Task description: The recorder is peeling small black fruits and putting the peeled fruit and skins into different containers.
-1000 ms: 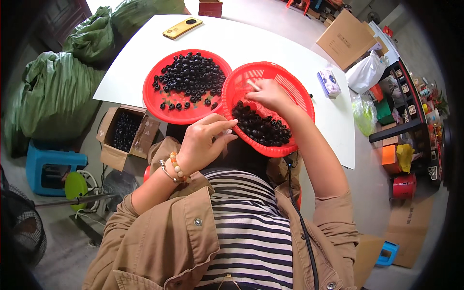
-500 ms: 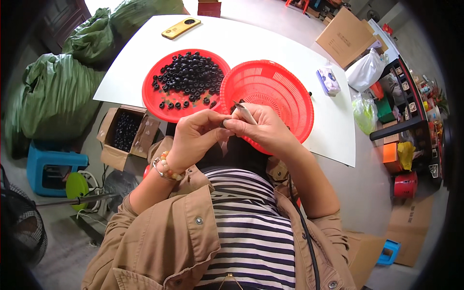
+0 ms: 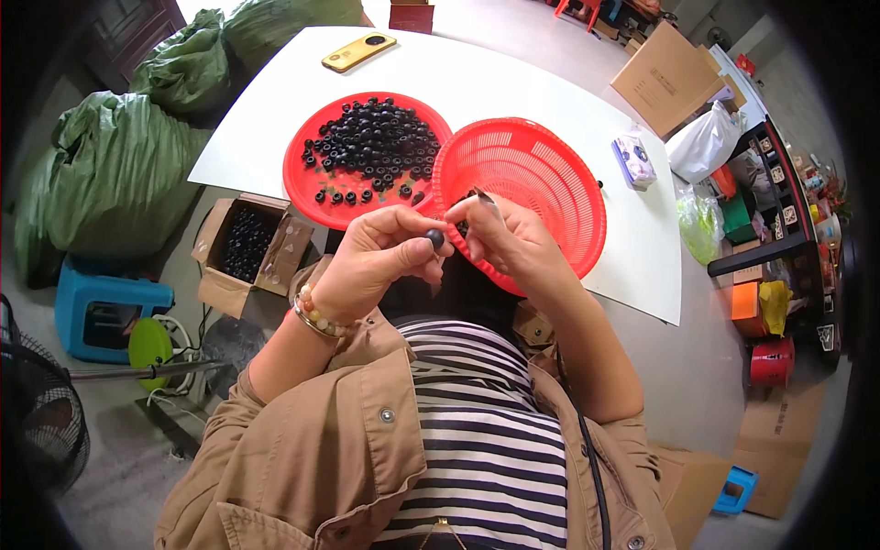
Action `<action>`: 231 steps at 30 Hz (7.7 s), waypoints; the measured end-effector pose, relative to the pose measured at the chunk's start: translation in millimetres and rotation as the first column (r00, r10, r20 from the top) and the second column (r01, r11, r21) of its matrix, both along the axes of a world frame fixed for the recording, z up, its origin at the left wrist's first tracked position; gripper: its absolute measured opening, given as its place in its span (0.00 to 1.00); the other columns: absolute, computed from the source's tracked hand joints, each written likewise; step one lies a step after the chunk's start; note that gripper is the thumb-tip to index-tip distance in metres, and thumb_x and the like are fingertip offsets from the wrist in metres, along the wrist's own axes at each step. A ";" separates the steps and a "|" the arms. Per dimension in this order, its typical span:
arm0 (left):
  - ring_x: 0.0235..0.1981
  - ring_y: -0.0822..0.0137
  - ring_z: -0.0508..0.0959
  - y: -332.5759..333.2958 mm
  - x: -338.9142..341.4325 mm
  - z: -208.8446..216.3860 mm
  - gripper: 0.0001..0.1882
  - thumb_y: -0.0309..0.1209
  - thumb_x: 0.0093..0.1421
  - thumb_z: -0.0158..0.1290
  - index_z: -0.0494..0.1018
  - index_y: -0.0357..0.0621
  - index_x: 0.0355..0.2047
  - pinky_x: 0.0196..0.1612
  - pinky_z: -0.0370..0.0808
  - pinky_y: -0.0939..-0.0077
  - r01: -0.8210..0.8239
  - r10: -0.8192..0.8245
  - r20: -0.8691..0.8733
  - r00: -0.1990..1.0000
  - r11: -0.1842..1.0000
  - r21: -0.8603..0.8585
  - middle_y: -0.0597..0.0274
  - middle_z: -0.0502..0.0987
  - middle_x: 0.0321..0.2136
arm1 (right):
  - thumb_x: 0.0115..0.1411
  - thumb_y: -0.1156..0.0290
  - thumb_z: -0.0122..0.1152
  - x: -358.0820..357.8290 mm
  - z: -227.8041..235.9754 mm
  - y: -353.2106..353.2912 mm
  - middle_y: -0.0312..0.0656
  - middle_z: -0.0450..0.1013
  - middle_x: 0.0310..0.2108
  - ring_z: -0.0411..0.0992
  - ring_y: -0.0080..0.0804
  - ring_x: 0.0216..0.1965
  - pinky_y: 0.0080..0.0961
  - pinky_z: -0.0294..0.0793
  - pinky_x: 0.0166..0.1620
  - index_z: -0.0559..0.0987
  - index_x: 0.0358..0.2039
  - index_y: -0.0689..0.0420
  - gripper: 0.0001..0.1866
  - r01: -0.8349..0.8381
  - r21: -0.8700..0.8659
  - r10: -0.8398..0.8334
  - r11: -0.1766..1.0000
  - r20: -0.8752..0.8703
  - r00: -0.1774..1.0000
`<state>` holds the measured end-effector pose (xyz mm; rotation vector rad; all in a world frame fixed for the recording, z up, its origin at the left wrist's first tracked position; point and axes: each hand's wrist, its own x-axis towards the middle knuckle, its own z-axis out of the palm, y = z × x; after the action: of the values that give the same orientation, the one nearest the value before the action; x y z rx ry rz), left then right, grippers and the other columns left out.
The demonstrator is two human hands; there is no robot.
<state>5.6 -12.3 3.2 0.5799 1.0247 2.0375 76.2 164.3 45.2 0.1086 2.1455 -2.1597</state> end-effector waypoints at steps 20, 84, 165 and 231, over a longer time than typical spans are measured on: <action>0.27 0.70 0.77 -1.2 2.7 -7.2 0.09 0.25 0.56 0.49 0.68 0.37 0.38 0.31 0.76 0.81 -0.104 0.102 -0.089 0.991 0.995 -0.011 0.57 0.74 0.30 | 0.58 0.69 0.49 27.1 -6.8 -15.5 0.40 0.70 0.23 0.68 0.21 0.24 0.18 0.66 0.30 0.69 0.43 0.58 0.13 0.077 0.345 0.022 0.935 -0.275 0.961; 0.27 0.70 0.76 1.8 4.6 -5.7 0.09 0.27 0.58 0.47 0.69 0.36 0.38 0.32 0.76 0.78 -0.109 0.109 0.006 0.994 0.993 0.047 0.57 0.75 0.30 | 0.57 0.70 0.53 26.0 -14.0 -23.1 0.30 0.66 0.21 0.59 0.11 0.22 0.10 0.59 0.26 0.71 0.40 0.59 0.11 0.172 0.096 -0.141 0.980 -0.267 0.953; 0.33 0.70 0.76 2.7 8.8 -9.3 0.06 0.20 0.55 0.49 0.70 0.40 0.34 0.36 0.77 0.77 -0.056 0.009 0.241 0.970 0.981 0.188 0.59 0.74 0.32 | 0.57 0.73 0.52 34.8 -11.9 -31.2 0.26 0.60 0.20 0.53 0.09 0.21 0.09 0.55 0.24 0.71 0.44 0.60 0.14 0.123 0.075 -0.101 0.990 -0.249 0.963; 0.25 0.72 0.74 -3.3 0.9 -10.9 0.05 0.24 0.54 0.50 0.68 0.43 0.32 0.29 0.74 0.81 -0.122 0.114 0.152 0.982 0.991 0.045 0.58 0.72 0.31 | 0.56 0.69 0.54 10.3 -15.1 -12.8 0.30 0.68 0.26 0.65 0.12 0.27 0.11 0.64 0.30 0.72 0.36 0.60 0.09 0.291 -0.161 -0.308 0.943 -0.094 0.947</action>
<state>6.5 -15.6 -7.7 0.3951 0.9374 2.1828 86.5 151.5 30.1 0.3262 2.1430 -2.5429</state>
